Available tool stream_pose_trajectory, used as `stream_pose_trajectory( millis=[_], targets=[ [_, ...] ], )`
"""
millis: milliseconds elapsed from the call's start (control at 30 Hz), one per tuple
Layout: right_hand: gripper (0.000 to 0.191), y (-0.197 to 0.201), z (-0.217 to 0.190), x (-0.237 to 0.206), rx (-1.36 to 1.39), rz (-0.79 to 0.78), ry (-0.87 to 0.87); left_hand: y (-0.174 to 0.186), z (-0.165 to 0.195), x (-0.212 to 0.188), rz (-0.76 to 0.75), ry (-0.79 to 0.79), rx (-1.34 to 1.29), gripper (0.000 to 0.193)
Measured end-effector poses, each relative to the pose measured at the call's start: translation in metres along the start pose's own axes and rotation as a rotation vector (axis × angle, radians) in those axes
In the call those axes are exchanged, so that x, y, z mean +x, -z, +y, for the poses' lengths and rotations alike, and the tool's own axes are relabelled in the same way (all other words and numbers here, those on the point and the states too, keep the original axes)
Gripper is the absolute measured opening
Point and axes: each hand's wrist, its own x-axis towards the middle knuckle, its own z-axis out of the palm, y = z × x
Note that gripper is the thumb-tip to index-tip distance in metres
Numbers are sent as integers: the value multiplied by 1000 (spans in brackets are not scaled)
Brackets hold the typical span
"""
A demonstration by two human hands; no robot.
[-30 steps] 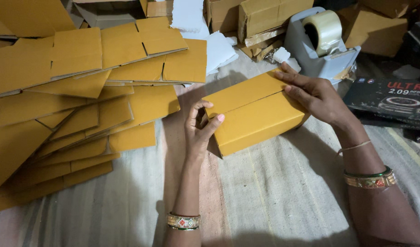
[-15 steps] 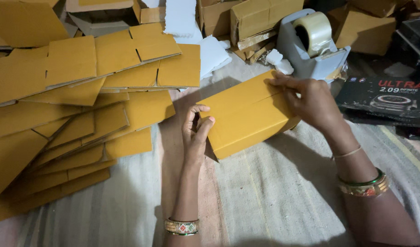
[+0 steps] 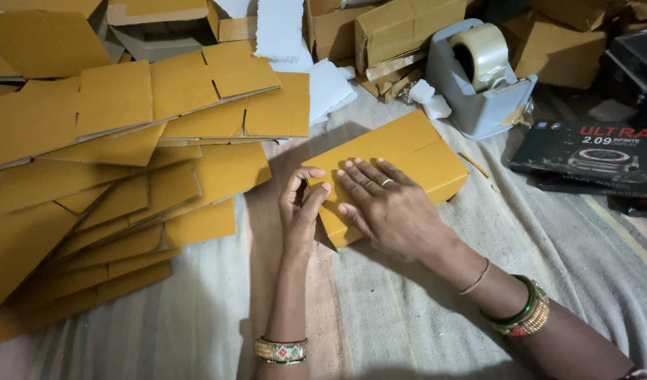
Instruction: The person picks up flat, pre-cut cardboard boxes one at a time from a pile, opens and folds the flaps to form each box, presses the folds flat, and stacks the finished boxes on the bed beside the pile.
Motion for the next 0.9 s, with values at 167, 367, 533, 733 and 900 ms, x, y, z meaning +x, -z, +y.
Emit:
stream_pose_trajectory(
  millis=[167, 367, 533, 733, 900],
  targets=[
    [50, 1, 37, 0, 37, 2, -153, 3, -3, -1, 3, 14, 5, 17],
    [45, 13, 74, -12, 14, 21, -381, 2, 5, -2, -18, -33, -5, 17],
    [55, 5, 61, -3, -290, -71, -287, -1, 6, -2, 20, 45, -55, 18],
    [63, 4, 0, 3, 34, -74, 4, 1, -8, 2, 39, 9, 13, 22],
    [65, 5, 1, 11, 120, -157, 12, 0, -10, 3, 0, -56, -66, 18]
  ],
)
